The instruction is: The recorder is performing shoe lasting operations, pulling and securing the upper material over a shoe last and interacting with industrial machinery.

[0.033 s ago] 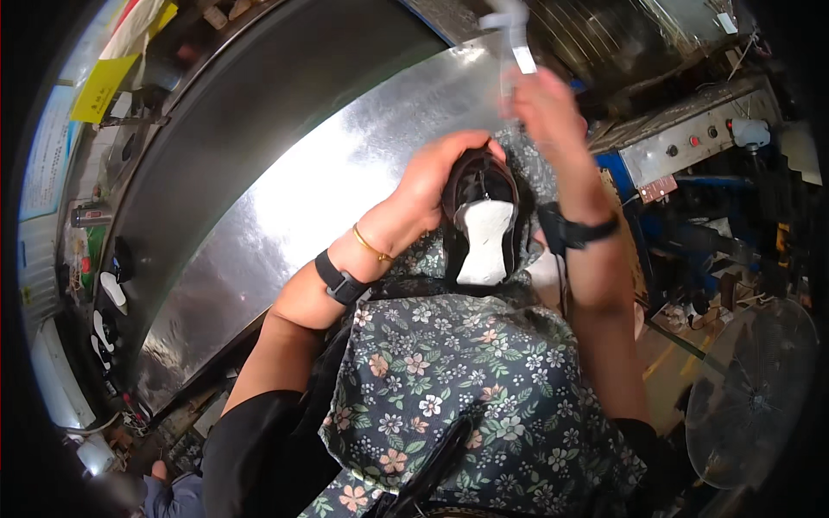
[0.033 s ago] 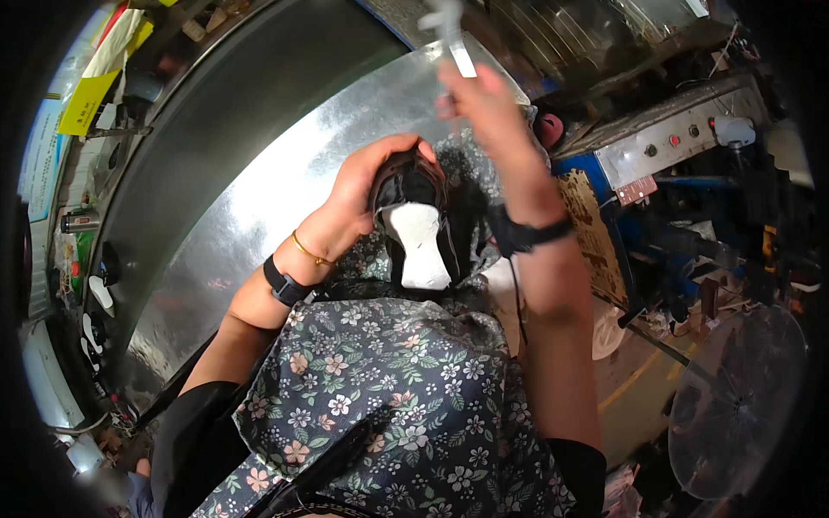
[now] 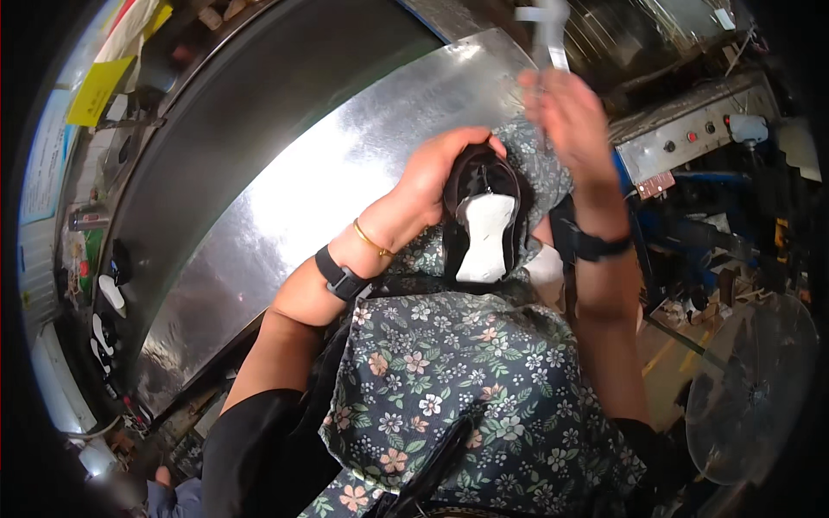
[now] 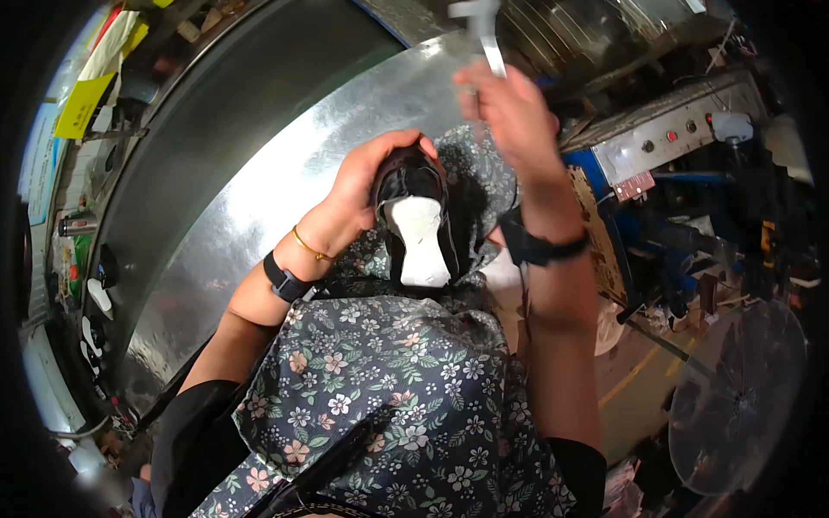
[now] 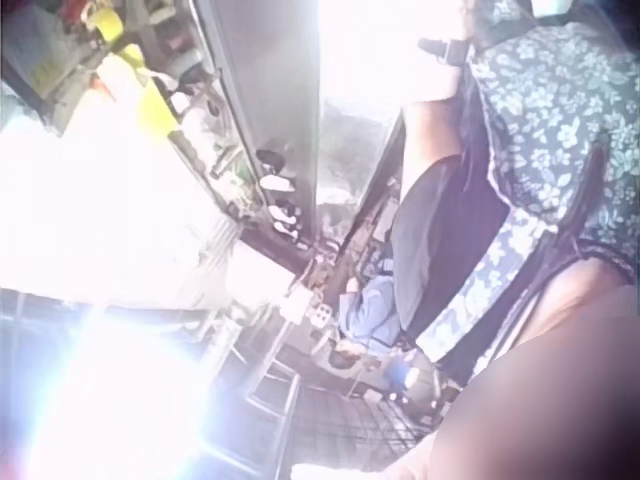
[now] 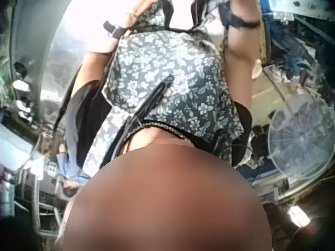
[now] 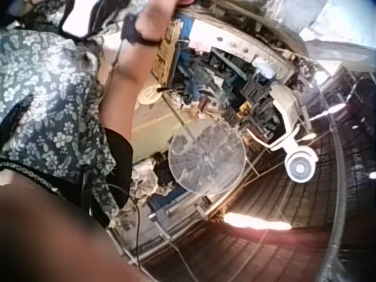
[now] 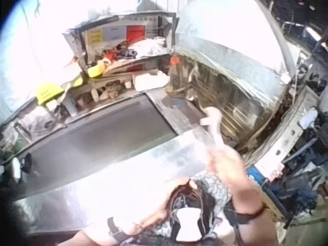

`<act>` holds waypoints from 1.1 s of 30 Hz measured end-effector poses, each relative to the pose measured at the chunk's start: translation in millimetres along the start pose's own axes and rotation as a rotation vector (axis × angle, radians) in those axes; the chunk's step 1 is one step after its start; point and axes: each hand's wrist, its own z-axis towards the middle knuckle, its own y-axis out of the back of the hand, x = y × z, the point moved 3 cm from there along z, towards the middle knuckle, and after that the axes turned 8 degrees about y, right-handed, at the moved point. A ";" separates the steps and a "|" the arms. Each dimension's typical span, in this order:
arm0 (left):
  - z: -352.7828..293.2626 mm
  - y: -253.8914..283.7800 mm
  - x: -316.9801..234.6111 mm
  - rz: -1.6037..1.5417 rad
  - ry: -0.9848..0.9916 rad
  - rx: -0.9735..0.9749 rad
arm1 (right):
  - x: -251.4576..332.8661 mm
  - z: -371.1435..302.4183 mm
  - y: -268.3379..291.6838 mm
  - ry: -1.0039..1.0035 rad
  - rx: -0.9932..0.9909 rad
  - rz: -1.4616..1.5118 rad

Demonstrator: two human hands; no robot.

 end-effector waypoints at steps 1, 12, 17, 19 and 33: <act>4.6 -5.5 -1.9 0.026 0.039 -0.023 | 35.1 -24.1 3.1 -0.028 -0.039 -0.086; 66.7 -23.9 22.6 0.099 0.293 -0.036 | 50.7 -198.9 1.3 -0.535 0.153 -0.070; 66.8 -25.5 22.9 0.126 0.322 -0.060 | 40.3 -189.3 24.5 -0.504 0.267 0.046; 65.7 -25.1 25.2 0.139 0.292 -0.083 | 40.4 -192.6 23.5 -0.512 0.253 0.035; 61.9 -22.1 27.8 0.168 0.285 -0.126 | 20.3 -201.5 18.6 -0.332 0.169 -0.451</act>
